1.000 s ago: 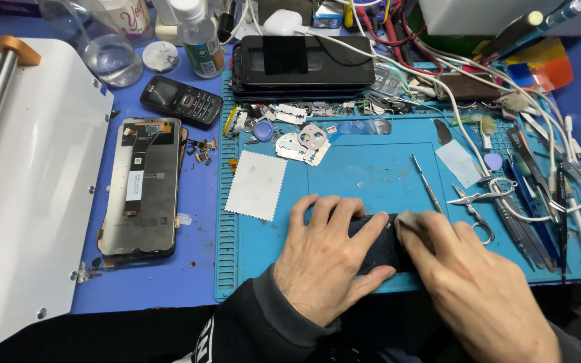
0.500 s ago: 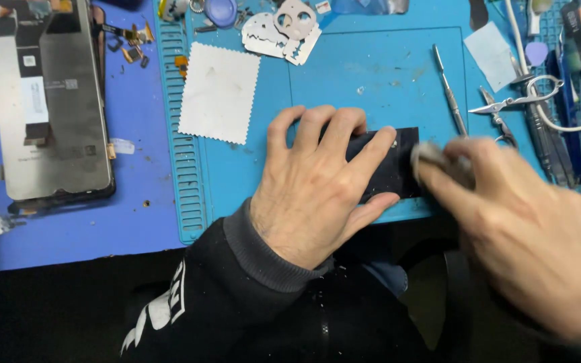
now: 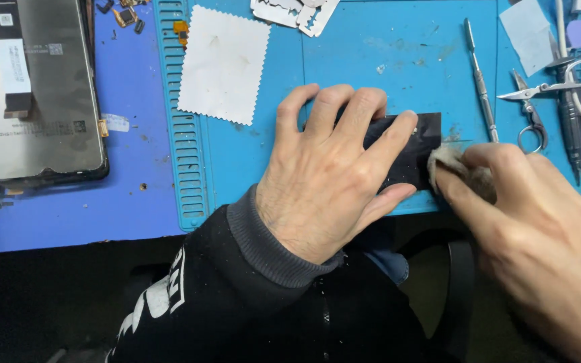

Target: Cleaning a smartphone display panel using a cleaning cloth and liquid solution on a repair workbench.

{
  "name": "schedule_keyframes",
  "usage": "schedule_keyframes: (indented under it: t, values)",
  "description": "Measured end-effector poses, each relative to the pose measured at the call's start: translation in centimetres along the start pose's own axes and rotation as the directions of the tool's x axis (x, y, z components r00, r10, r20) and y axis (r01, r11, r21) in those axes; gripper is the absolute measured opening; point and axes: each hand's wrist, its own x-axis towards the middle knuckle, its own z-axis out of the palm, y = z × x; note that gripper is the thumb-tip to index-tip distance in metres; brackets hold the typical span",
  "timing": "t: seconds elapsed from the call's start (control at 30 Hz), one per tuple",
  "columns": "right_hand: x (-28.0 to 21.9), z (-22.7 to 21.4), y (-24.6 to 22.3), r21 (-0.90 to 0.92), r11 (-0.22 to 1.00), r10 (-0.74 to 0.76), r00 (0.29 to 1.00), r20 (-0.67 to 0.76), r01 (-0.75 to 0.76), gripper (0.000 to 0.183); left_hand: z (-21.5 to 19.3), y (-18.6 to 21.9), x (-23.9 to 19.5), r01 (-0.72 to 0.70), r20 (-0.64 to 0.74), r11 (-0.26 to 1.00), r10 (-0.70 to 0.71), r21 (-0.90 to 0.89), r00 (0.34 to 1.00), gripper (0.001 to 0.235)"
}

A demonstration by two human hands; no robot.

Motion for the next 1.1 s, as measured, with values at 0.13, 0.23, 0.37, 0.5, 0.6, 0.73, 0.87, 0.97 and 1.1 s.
schedule_keyframes:
  t: [0.13, 0.23, 0.37, 0.5, 0.6, 0.73, 0.87, 0.97, 1.1]
  values:
    - [2.5, -1.6, -1.2, -0.069, 0.994, 0.074, 0.979, -0.192, -0.089, 0.054, 0.1, 0.1, 0.0, -0.005, 0.003, 1.000, 0.005, 0.008, 1.000, 0.065]
    - [0.6, -1.1, -0.3, -0.032, 0.997, -0.077, 0.991, -0.108, 0.074, 0.069, 0.1, 0.0, 0.0, -0.002, 0.007, 1.000, 0.002, 0.007, 1.000, 0.066]
    - [2.0, -0.7, -0.8, -0.029, 1.000, -0.006, 0.997, -0.078, 0.004, 0.061, 0.1, 0.0, -0.1, -0.011, 0.006, 1.000, 0.011, 0.013, 1.000, 0.066]
    - [1.0, -1.4, -0.4, 0.061, 0.995, -0.077, 0.993, -0.084, 0.082, 0.066, 0.0, 0.0, 0.0, -0.010, 0.000, 1.000, 0.010, 0.020, 1.000, 0.066]
    - [0.2, -0.8, -0.3, 0.069, 0.991, -0.114, 0.992, -0.062, 0.118, 0.069, 0.1, -0.1, -0.1, -0.013, 0.004, 1.000, 0.013, 0.022, 1.000, 0.067]
    - [2.3, -1.2, -1.2, -0.050, 0.997, 0.055, 0.975, -0.214, -0.067, 0.053, 0.2, -0.1, -0.1, -0.019, 0.000, 0.999, 0.019, 0.027, 1.000, 0.069]
    - [0.7, -0.8, -0.4, 0.073, 0.997, -0.032, 0.999, -0.036, 0.035, 0.066, 0.5, -0.3, -0.2, -0.009, 0.000, 1.000, 0.009, 0.030, 1.000, 0.073]
    - [1.4, -1.2, -0.9, 0.068, 0.997, 0.053, 0.997, -0.053, -0.049, 0.064, 0.5, -0.2, 0.0, -0.022, -0.003, 0.999, 0.022, 0.032, 1.000, 0.073]
    - [0.3, 0.1, 0.8, 0.126, 0.991, -0.043, 0.998, -0.044, 0.049, 0.068, 0.5, -0.2, -0.2, -0.009, -0.007, 1.000, 0.009, 0.020, 1.000, 0.072]
